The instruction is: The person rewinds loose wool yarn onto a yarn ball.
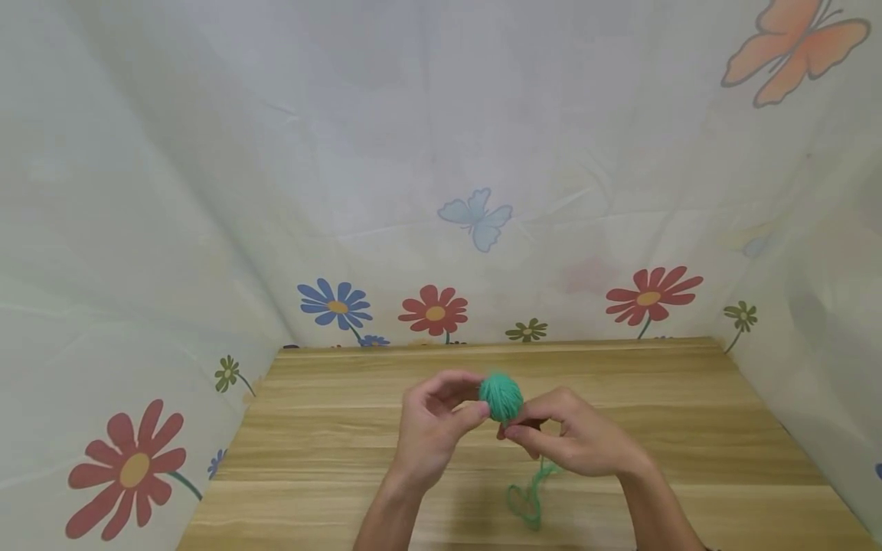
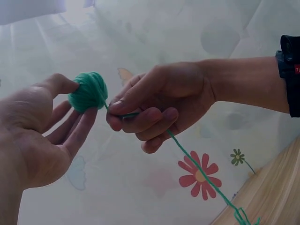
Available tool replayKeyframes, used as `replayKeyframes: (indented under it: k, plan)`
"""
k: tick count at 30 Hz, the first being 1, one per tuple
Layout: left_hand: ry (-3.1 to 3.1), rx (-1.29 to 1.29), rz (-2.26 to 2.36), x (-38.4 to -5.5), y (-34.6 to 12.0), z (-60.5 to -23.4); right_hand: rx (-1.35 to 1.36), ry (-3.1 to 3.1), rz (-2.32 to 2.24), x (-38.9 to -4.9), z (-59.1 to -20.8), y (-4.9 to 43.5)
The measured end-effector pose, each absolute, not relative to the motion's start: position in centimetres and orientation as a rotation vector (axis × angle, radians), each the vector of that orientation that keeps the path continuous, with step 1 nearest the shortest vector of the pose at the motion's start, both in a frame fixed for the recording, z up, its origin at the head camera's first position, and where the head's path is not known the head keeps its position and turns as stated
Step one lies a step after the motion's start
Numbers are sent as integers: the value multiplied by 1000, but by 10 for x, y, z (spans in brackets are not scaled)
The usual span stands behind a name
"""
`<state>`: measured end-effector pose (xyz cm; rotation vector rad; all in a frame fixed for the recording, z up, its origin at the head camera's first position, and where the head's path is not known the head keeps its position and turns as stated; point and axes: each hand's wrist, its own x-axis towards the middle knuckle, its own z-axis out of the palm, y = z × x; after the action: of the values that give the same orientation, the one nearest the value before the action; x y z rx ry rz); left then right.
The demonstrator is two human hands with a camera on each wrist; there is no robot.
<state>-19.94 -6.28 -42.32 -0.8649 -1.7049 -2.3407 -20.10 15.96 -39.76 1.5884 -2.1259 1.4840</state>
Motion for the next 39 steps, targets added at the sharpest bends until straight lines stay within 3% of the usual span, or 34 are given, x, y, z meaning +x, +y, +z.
replayKeyframes:
  k: [8, 19, 26, 39]
  plan:
    - [-1654, -1117, -2411, -199, -65, -423, 1352, -2296, 1534, -206, -407, 167]
    - [-1788, -1257, -2382, -198, -69, -424, 1186, -2201, 1681, -205, -406, 168]
    - [-1868, -1175, -2286, -199, -68, -424, 1191, -2027, 1729, -205, -405, 168]
    - [-1981, -798, -2186, -202, -66, -424, 1296, -1919, 1700, -206, -404, 167]
